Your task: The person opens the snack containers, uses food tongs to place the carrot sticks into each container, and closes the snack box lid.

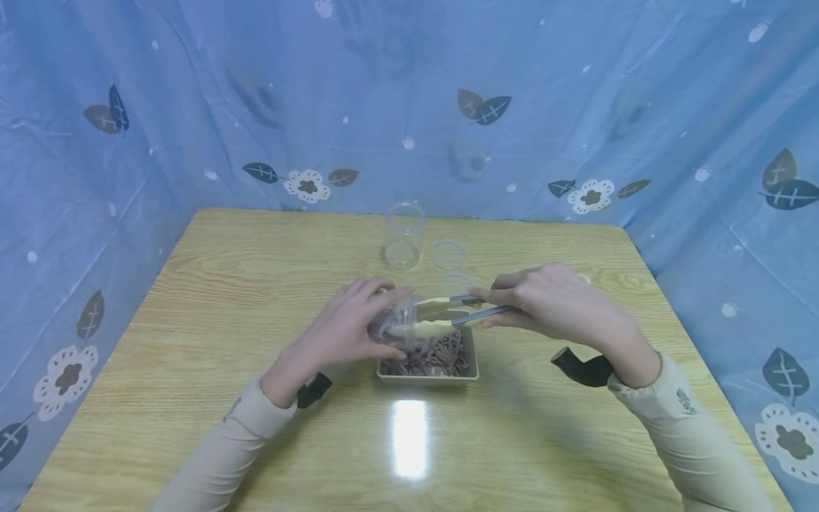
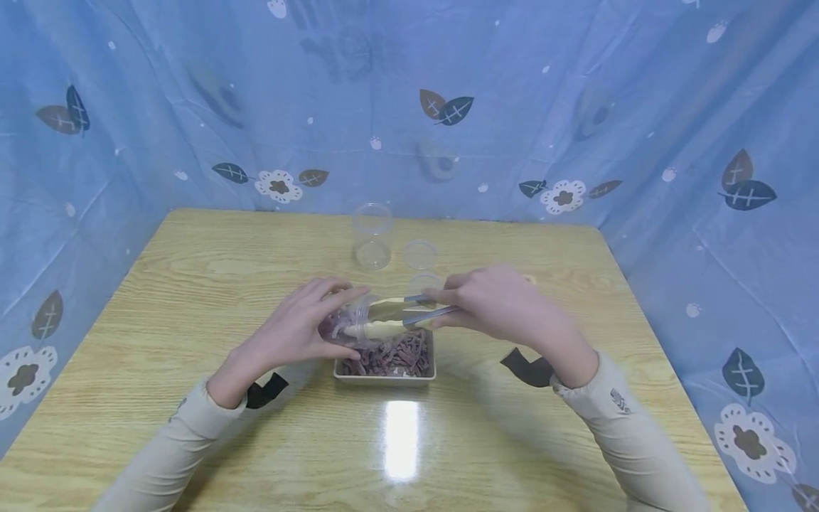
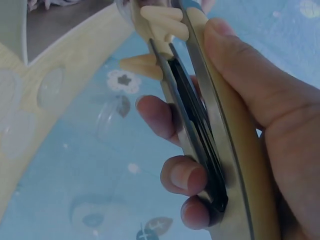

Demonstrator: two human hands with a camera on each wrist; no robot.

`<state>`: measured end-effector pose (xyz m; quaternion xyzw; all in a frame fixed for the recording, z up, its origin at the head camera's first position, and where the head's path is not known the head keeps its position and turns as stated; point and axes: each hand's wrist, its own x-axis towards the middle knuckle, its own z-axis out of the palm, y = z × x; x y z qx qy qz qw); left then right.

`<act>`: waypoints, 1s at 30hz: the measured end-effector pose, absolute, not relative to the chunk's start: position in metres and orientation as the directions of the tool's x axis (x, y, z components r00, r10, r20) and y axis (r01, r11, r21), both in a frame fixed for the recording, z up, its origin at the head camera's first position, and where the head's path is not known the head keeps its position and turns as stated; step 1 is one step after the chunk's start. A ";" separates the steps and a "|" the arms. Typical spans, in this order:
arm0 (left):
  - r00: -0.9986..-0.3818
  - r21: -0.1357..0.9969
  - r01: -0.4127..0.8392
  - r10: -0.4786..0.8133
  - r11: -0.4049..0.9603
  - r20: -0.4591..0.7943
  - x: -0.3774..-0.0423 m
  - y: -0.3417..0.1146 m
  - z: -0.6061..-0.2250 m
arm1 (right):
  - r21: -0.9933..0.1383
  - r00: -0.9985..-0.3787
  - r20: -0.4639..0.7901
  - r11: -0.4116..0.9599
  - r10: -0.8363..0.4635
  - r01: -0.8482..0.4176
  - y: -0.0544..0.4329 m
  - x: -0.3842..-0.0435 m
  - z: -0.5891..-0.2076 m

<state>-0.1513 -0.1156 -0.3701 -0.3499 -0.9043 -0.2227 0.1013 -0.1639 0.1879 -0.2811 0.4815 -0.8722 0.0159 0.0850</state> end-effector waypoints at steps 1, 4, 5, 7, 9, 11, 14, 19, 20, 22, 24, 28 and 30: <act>-0.736 0.336 0.677 0.586 0.655 0.340 -0.151 -0.116 -0.370 | 0.067 -0.517 0.171 0.534 -0.839 -0.843 0.186 -0.163 -0.282; -0.743 0.348 0.668 0.578 0.657 0.337 -0.151 -0.116 -0.371 | 0.074 -0.508 0.201 0.530 -0.837 -0.844 0.182 -0.162 -0.287; -0.747 0.353 0.665 0.574 0.658 0.337 -0.150 -0.117 -0.371 | 0.076 -0.509 0.210 0.533 -0.835 -0.843 0.181 -0.161 -0.289; -0.754 0.360 0.656 0.564 0.663 0.336 -0.150 -0.118 -0.371 | 0.071 -0.512 0.224 0.537 -0.829 -0.840 0.179 -0.159 -0.292; -0.762 0.370 0.648 0.556 0.666 0.333 -0.150 -0.118 -0.371 | 0.064 -0.512 0.241 0.540 -0.825 -0.839 0.177 -0.157 -0.293; -0.767 0.381 0.641 0.551 0.666 0.327 -0.150 -0.119 -0.370 | 0.060 -0.516 0.247 0.544 -0.820 -0.837 0.177 -0.156 -0.291; -0.776 0.391 0.630 0.546 0.671 0.315 -0.149 -0.121 -0.370 | 0.033 -0.531 0.241 0.553 -0.813 -0.832 0.181 -0.154 -0.286; -0.791 0.399 0.612 0.528 0.683 0.309 -0.149 -0.126 -0.372 | -0.010 -0.565 0.208 0.576 -0.798 -0.817 0.191 -0.152 -0.280; -0.790 0.400 0.613 0.527 0.681 0.313 -0.149 -0.127 -0.373 | -0.012 -0.568 0.206 0.578 -0.797 -0.816 0.192 -0.152 -0.279; -0.789 0.398 0.614 0.524 0.681 0.321 -0.149 -0.128 -0.374 | -0.012 -0.564 0.206 0.574 -0.800 -0.819 0.194 -0.151 -0.278; -0.786 0.395 0.618 0.524 0.680 0.329 -0.150 -0.129 -0.375 | -0.010 -0.559 0.210 0.570 -0.802 -0.822 0.195 -0.150 -0.278; -0.790 0.413 0.612 0.516 0.674 0.330 -0.150 -0.130 -0.375 | 0.002 -0.550 0.233 0.566 -0.802 -0.825 0.199 -0.147 -0.273; -0.804 0.439 0.594 0.501 0.674 0.319 -0.149 -0.131 -0.375 | 0.009 -0.553 0.245 0.572 -0.796 -0.820 0.202 -0.146 -0.268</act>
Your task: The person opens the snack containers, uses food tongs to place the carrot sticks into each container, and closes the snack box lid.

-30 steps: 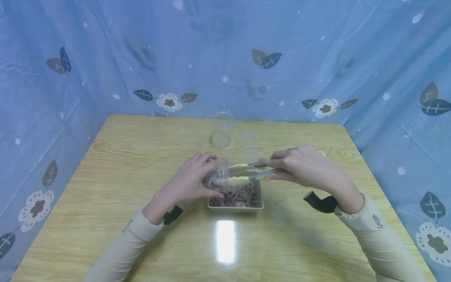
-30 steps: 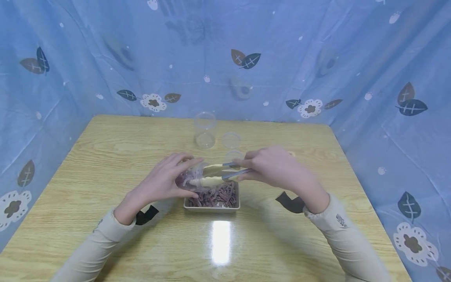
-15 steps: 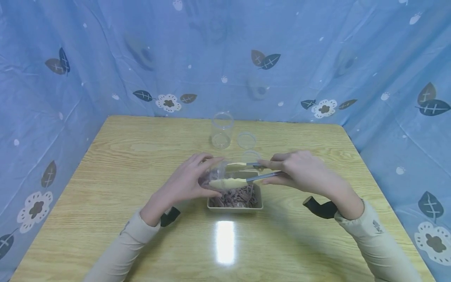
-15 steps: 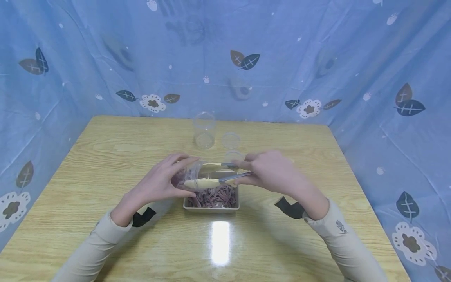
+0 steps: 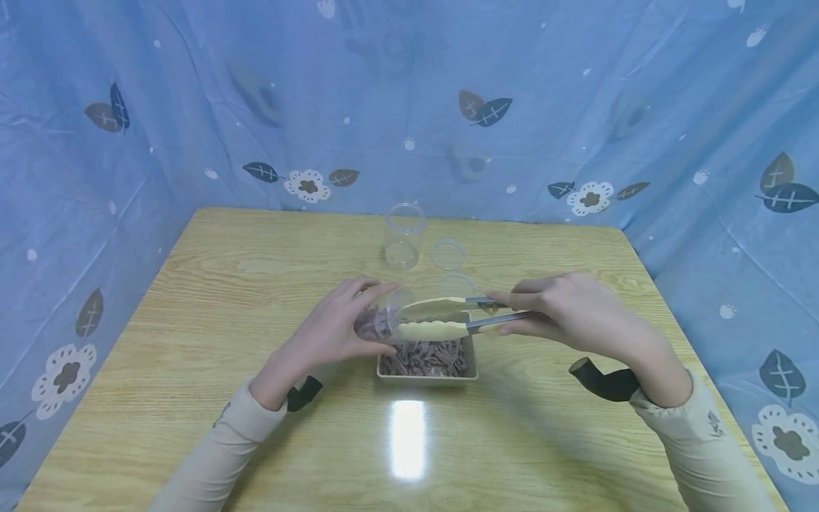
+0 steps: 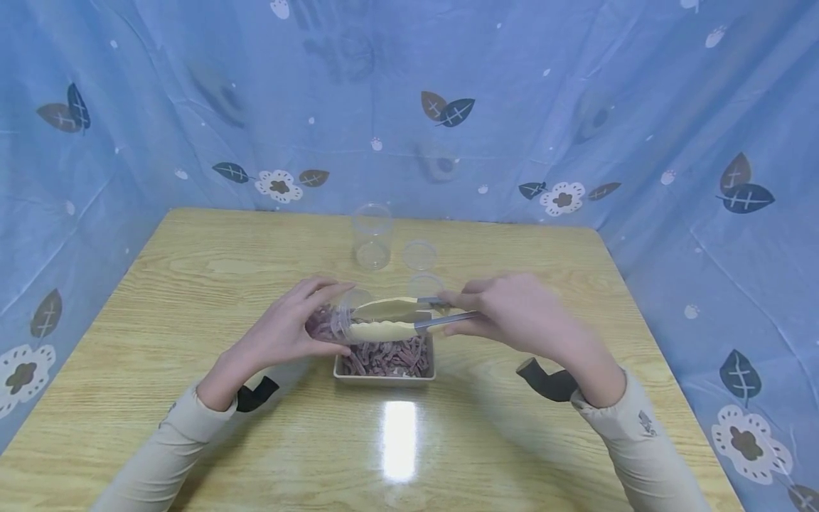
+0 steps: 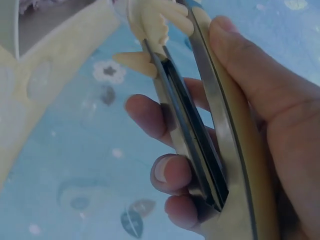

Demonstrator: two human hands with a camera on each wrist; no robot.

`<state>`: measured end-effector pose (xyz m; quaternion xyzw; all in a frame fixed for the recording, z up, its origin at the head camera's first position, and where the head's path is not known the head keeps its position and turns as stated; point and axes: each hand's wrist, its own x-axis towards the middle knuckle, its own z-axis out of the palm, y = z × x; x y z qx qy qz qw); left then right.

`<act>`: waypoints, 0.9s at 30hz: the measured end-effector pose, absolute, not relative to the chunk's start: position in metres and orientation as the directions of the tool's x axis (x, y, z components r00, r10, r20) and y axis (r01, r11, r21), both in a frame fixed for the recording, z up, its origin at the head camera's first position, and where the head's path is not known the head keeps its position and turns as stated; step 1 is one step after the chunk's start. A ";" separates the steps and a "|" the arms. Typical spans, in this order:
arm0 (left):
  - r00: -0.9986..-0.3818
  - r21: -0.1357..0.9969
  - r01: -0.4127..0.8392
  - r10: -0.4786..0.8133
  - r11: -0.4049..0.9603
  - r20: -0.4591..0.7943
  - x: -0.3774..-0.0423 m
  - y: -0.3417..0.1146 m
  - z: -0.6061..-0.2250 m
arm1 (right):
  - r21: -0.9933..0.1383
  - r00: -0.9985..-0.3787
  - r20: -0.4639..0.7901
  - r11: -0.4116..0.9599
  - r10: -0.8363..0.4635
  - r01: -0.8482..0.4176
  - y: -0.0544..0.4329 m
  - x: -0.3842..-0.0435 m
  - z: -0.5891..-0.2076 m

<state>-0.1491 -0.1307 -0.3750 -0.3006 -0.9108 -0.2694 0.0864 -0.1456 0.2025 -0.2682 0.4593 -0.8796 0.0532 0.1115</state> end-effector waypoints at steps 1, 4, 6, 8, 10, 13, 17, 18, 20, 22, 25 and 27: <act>-0.815 0.460 0.579 0.489 0.674 0.310 -0.149 -0.131 -0.375 | 0.008 -0.558 0.252 0.578 -0.791 -0.816 0.205 -0.145 -0.266; -0.853 0.544 0.519 0.438 0.660 0.282 -0.148 -0.134 -0.375 | -0.002 -0.579 0.261 0.600 -0.772 -0.800 0.215 -0.143 -0.258; -0.880 0.619 0.469 0.389 0.630 0.271 -0.149 -0.135 -0.376 | -0.004 -0.593 0.259 0.613 -0.762 -0.790 0.221 -0.142 -0.254; -0.903 0.707 0.423 0.326 0.567 0.279 -0.151 -0.137 -0.377 | 0.001 -0.607 0.250 0.627 -0.755 -0.779 0.226 -0.142 -0.253; -0.920 0.792 0.387 0.252 0.472 0.299 -0.153 -0.138 -0.379 | 0.037 -0.615 0.238 0.640 -0.752 -0.768 0.229 -0.142 -0.255; -0.920 0.891 0.385 0.181 0.240 0.348 -0.156 -0.141 -0.381 | 0.072 -0.624 0.208 0.648 -0.753 -0.758 0.232 -0.143 -0.260; -0.890 0.911 0.409 0.198 -0.047 0.410 -0.157 -0.142 -0.382 | 0.099 -0.634 0.158 0.651 -0.757 -0.752 0.230 -0.143 -0.266; -0.886 0.910 0.407 0.207 -0.079 0.414 -0.157 -0.142 -0.382 | 0.097 -0.638 0.142 0.653 -0.756 -0.752 0.230 -0.143 -0.267; -0.884 0.910 0.403 0.215 -0.098 0.415 -0.157 -0.142 -0.381 | 0.095 -0.655 0.100 0.663 -0.749 -0.743 0.228 -0.144 -0.267; -0.894 0.918 0.391 0.210 -0.069 0.396 -0.156 -0.142 -0.380 | 0.086 -0.674 0.054 0.676 -0.737 -0.732 0.225 -0.145 -0.267; -0.911 0.930 0.367 0.199 0.000 0.360 -0.152 -0.140 -0.374 | 0.090 -0.689 -0.015 0.685 -0.725 -0.723 0.221 -0.148 -0.266; -0.920 0.934 0.353 0.198 0.049 0.337 -0.149 -0.138 -0.369 | 0.096 -0.686 -0.055 0.680 -0.725 -0.727 0.217 -0.150 -0.265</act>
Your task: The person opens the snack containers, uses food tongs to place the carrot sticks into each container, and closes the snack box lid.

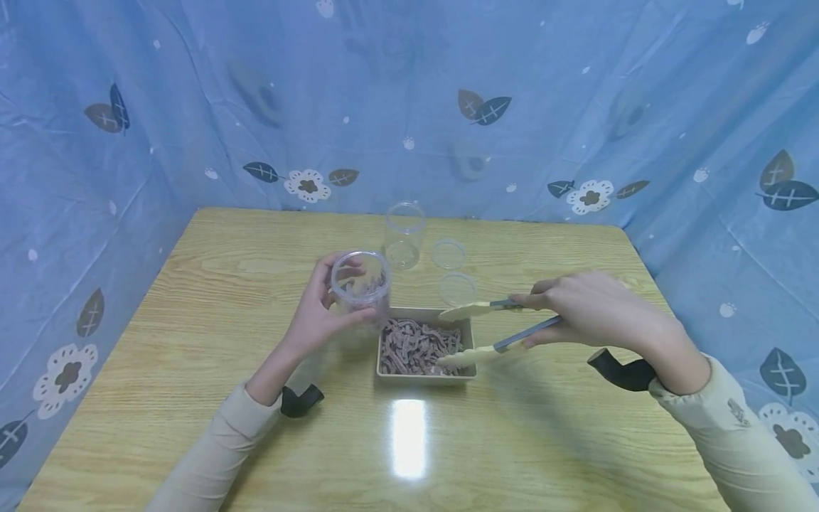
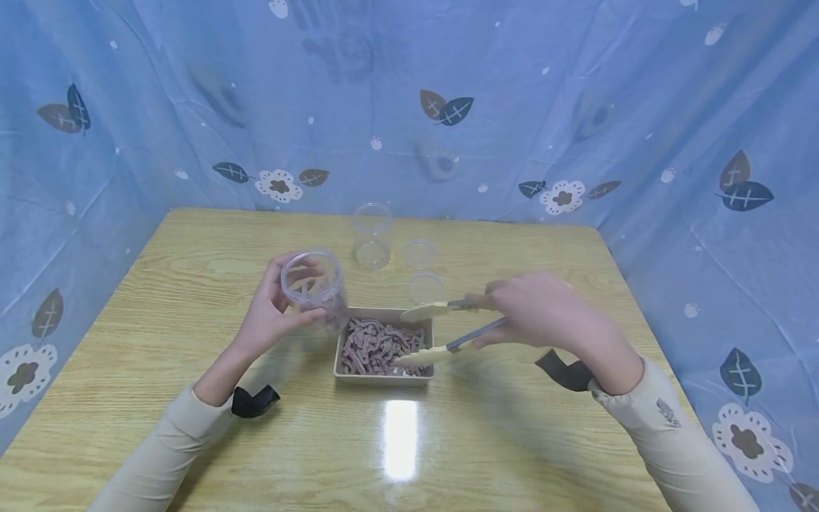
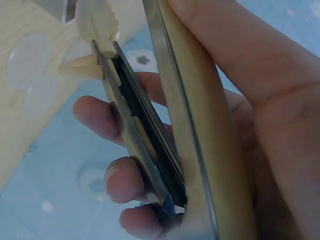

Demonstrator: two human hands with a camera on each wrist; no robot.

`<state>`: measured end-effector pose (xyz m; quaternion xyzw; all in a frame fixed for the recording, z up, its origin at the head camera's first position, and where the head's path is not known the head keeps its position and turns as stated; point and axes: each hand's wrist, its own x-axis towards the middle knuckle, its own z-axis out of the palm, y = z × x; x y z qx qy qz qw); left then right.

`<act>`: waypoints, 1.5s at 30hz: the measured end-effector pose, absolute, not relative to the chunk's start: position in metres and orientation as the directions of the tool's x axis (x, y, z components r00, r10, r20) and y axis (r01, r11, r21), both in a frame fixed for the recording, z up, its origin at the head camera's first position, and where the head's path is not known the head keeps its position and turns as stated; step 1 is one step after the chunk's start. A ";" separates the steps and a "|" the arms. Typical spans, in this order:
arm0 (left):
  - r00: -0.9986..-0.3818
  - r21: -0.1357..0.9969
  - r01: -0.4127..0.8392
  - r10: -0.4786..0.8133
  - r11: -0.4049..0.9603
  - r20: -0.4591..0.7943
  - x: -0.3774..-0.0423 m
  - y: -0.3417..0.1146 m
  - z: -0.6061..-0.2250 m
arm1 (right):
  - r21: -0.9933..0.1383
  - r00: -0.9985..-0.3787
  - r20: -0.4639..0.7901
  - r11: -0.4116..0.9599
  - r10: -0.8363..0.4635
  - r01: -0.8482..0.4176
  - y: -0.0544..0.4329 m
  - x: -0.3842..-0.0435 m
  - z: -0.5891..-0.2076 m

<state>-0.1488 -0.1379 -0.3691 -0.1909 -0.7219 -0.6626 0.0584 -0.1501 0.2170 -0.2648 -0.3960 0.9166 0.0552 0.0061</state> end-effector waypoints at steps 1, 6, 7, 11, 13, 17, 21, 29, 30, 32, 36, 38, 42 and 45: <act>-0.924 0.935 0.347 0.199 0.077 0.327 -0.147 -0.137 -0.367 | 0.105 -0.681 -0.072 0.674 -0.729 -0.732 0.215 -0.151 -0.265; -0.931 0.925 0.337 0.209 0.177 0.299 -0.144 -0.134 -0.364 | 0.122 -0.643 -0.143 0.631 -0.752 -0.766 0.204 -0.157 -0.263; -0.930 0.921 0.341 0.209 0.187 0.302 -0.145 -0.134 -0.366 | 0.127 -0.635 -0.154 0.622 -0.757 -0.772 0.201 -0.158 -0.262; -0.927 0.912 0.353 0.211 0.208 0.310 -0.147 -0.135 -0.371 | 0.155 -0.618 -0.208 0.599 -0.758 -0.786 0.187 -0.159 -0.257; -0.928 0.910 0.351 0.211 0.221 0.307 -0.146 -0.135 -0.370 | 0.172 -0.620 -0.244 0.596 -0.746 -0.784 0.177 -0.160 -0.253; -0.931 0.909 0.343 0.214 0.239 0.295 -0.141 -0.132 -0.359 | 0.200 -0.630 -0.301 0.599 -0.716 -0.775 0.158 -0.162 -0.247; -0.926 0.900 0.356 0.224 0.250 0.304 -0.139 -0.130 -0.357 | 0.232 -0.656 -0.346 0.616 -0.671 -0.753 0.144 -0.163 -0.248; -0.918 0.888 0.375 0.236 0.266 0.317 -0.137 -0.129 -0.352 | 0.280 -0.687 -0.352 0.629 -0.636 -0.725 0.133 -0.157 -0.259; -0.918 0.888 0.377 0.238 0.265 0.319 -0.137 -0.129 -0.353 | 0.283 -0.684 -0.343 0.623 -0.644 -0.729 0.134 -0.157 -0.260; -0.918 0.888 0.375 0.238 0.265 0.317 -0.138 -0.130 -0.355 | 0.294 -0.681 -0.325 0.614 -0.657 -0.733 0.135 -0.156 -0.261; -0.924 0.892 0.361 0.229 0.270 0.305 -0.144 -0.134 -0.366 | 0.315 -0.668 -0.284 0.592 -0.687 -0.742 0.140 -0.156 -0.264; -0.927 0.893 0.357 0.223 0.275 0.302 -0.147 -0.136 -0.372 | 0.321 -0.651 -0.264 0.571 -0.712 -0.755 0.143 -0.157 -0.266; -0.922 0.887 0.372 0.221 0.273 0.319 -0.150 -0.138 -0.380 | 0.318 -0.607 -0.231 0.531 -0.760 -0.786 0.150 -0.157 -0.270; -0.917 0.883 0.385 0.222 0.268 0.332 -0.151 -0.139 -0.381 | 0.339 -0.580 -0.208 0.498 -0.788 -0.798 0.156 -0.156 -0.274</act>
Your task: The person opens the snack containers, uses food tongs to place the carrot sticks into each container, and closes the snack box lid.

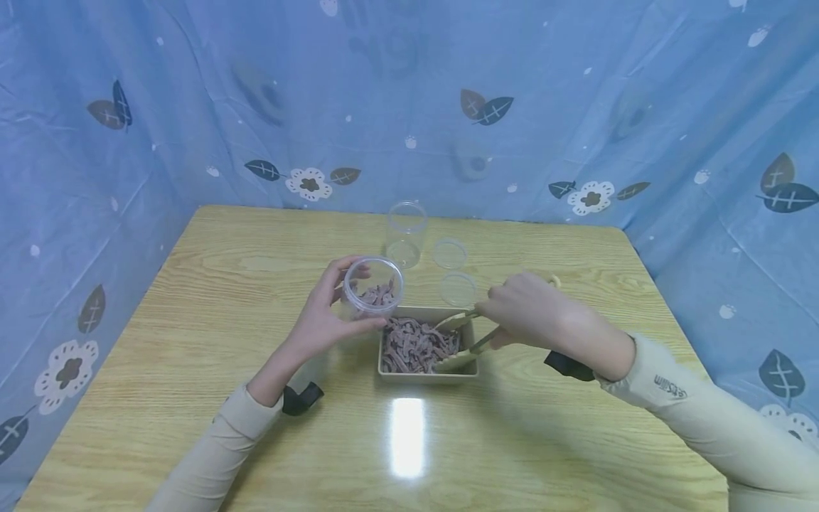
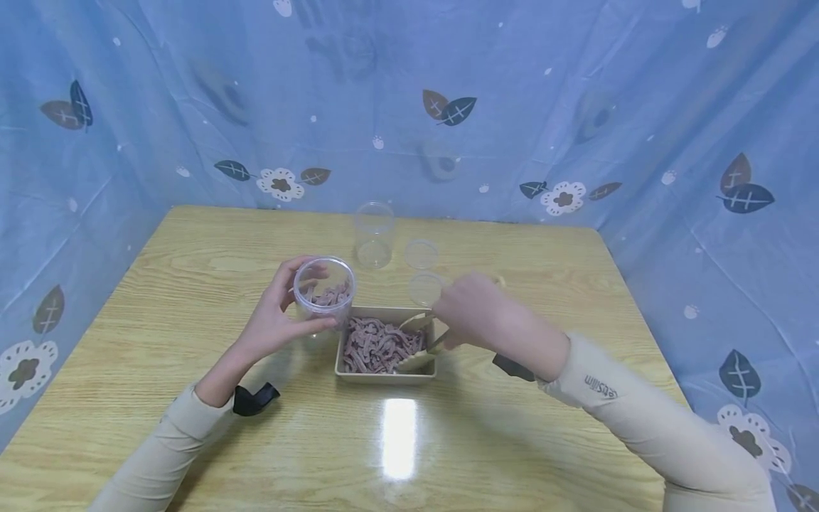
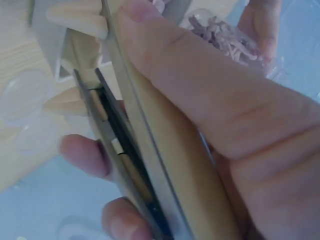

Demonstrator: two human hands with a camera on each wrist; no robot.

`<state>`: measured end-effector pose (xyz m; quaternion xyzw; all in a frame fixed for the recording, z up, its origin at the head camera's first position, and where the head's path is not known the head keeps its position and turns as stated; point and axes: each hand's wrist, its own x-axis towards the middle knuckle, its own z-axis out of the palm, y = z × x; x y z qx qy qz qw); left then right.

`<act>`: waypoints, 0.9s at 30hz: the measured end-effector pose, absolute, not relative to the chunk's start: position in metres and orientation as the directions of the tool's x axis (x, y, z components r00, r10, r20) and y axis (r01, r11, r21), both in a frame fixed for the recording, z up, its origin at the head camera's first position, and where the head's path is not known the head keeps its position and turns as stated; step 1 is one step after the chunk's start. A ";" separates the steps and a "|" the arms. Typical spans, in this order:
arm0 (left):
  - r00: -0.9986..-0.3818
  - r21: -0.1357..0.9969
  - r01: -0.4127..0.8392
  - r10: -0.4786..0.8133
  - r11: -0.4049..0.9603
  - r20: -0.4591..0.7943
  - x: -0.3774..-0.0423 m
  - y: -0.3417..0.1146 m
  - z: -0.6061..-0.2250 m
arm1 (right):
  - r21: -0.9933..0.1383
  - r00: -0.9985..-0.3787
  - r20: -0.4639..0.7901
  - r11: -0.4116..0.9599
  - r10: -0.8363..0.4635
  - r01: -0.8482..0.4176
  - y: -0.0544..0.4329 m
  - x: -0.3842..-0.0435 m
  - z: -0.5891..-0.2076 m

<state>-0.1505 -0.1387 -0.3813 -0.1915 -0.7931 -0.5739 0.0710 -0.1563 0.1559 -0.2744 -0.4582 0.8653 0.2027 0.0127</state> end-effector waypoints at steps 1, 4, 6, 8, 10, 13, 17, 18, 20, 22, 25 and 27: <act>-0.915 0.882 0.388 0.223 0.267 0.335 -0.150 -0.139 -0.381 | 0.344 -0.570 -0.199 0.488 -0.797 -0.803 0.158 -0.156 -0.276; -0.915 0.882 0.390 0.223 0.264 0.338 -0.150 -0.139 -0.380 | 0.376 -0.537 -0.165 0.451 -0.827 -0.810 0.163 -0.155 -0.281; -0.915 0.883 0.390 0.220 0.262 0.339 -0.150 -0.139 -0.379 | 0.385 -0.518 -0.137 0.436 -0.844 -0.814 0.165 -0.155 -0.285; -0.915 0.883 0.390 0.219 0.260 0.339 -0.150 -0.139 -0.379 | 0.399 -0.500 -0.109 0.423 -0.859 -0.814 0.168 -0.155 -0.288; -0.914 0.884 0.391 0.219 0.257 0.341 -0.150 -0.139 -0.379 | 0.400 -0.487 -0.085 0.417 -0.869 -0.816 0.170 -0.156 -0.291; -0.912 0.882 0.396 0.222 0.254 0.346 -0.150 -0.139 -0.379 | 0.391 -0.476 -0.058 0.418 -0.878 -0.820 0.174 -0.157 -0.295; -0.909 0.880 0.402 0.226 0.253 0.350 -0.151 -0.138 -0.380 | 0.389 -0.472 -0.033 0.424 -0.881 -0.818 0.179 -0.158 -0.297; -0.908 0.879 0.404 0.228 0.253 0.352 -0.151 -0.138 -0.380 | 0.392 -0.472 -0.028 0.425 -0.881 -0.816 0.180 -0.158 -0.297; -0.906 0.878 0.408 0.230 0.251 0.356 -0.152 -0.138 -0.381 | 0.397 -0.470 -0.017 0.425 -0.883 -0.813 0.182 -0.158 -0.297; -0.903 0.875 0.414 0.234 0.249 0.361 -0.152 -0.137 -0.382 | 0.392 -0.464 -0.006 0.424 -0.886 -0.816 0.184 -0.158 -0.298; -0.899 0.871 0.423 0.235 0.249 0.370 -0.153 -0.138 -0.381 | 0.379 -0.456 0.002 0.423 -0.890 -0.823 0.185 -0.160 -0.299; -0.896 0.867 0.429 0.238 0.252 0.374 -0.153 -0.138 -0.381 | 0.366 -0.454 0.008 0.425 -0.891 -0.828 0.186 -0.161 -0.298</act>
